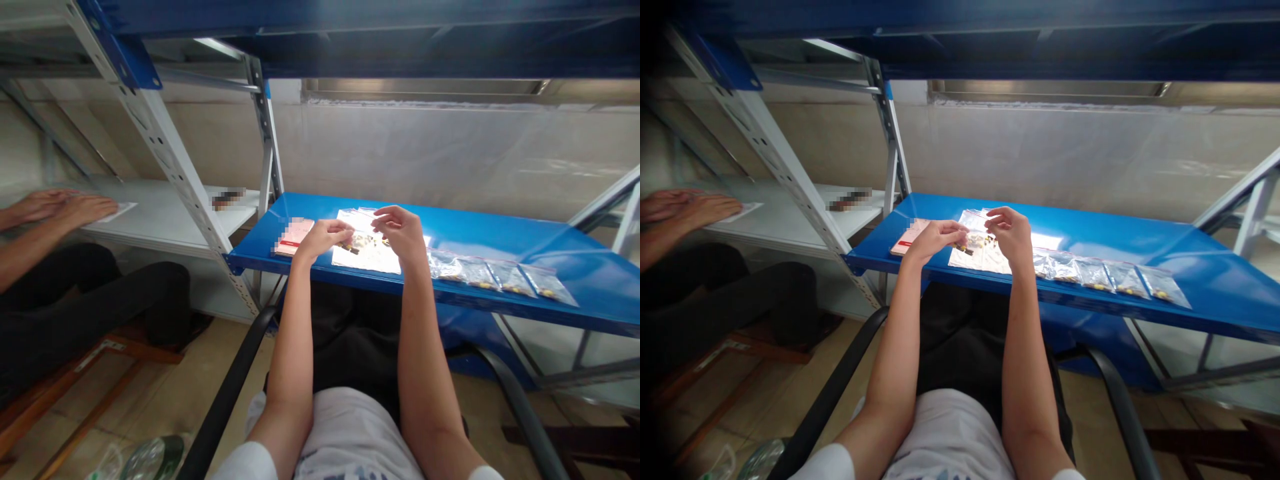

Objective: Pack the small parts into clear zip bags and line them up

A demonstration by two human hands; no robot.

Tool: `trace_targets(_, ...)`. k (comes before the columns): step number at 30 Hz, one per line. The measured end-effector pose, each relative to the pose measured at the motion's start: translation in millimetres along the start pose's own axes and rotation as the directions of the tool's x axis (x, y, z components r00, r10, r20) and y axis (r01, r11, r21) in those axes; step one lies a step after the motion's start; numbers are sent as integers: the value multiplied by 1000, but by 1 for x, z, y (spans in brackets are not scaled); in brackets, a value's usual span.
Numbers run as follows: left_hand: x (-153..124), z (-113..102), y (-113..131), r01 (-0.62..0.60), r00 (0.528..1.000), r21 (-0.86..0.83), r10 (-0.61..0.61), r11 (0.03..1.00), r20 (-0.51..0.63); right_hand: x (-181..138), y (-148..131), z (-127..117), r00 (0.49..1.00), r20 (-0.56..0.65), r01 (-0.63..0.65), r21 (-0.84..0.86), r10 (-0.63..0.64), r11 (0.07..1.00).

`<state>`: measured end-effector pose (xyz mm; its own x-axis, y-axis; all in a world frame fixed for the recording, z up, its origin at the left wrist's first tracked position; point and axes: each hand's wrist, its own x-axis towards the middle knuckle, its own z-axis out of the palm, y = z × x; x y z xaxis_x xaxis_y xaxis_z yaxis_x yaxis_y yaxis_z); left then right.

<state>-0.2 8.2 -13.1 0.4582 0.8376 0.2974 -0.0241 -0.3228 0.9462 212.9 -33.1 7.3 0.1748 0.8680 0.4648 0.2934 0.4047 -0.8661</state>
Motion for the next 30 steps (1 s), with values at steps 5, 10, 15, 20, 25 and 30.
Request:
trace_targets(5, -2, 0, 0, 51, 998, 28, -50, 998, -31, -1, 1, -7, 1000, 20, -3, 4, 3, 1000)
trace_targets(10, 1, 3, 6, -17, 995, 79, 25, 997, -95, -5, -5, -12, 990, 137, 22, 43, -27, 999)
trace_targets(15, 4, 6, 13, -103, 976, 162, 131, 981, -174, -8, -9, -11, 981, 194, 17, 43, -25, 999)
trace_targets(20, 3, 8, 16, -113, 962, 162, 149, 980, -230, -9, -9, -9, 979, 203, -24, 61, 12, 998)
trace_targets(25, 5, 9, 11, -83, 941, 163, 131, 983, -311, -7, -4, -5, 954, 293, -81, 24, 70, 996)
trace_targets(30, 7, 10, 8, -93, 928, 132, 134, 987, -347, -5, -4, 2, 977, 194, -91, 19, 85, 996)
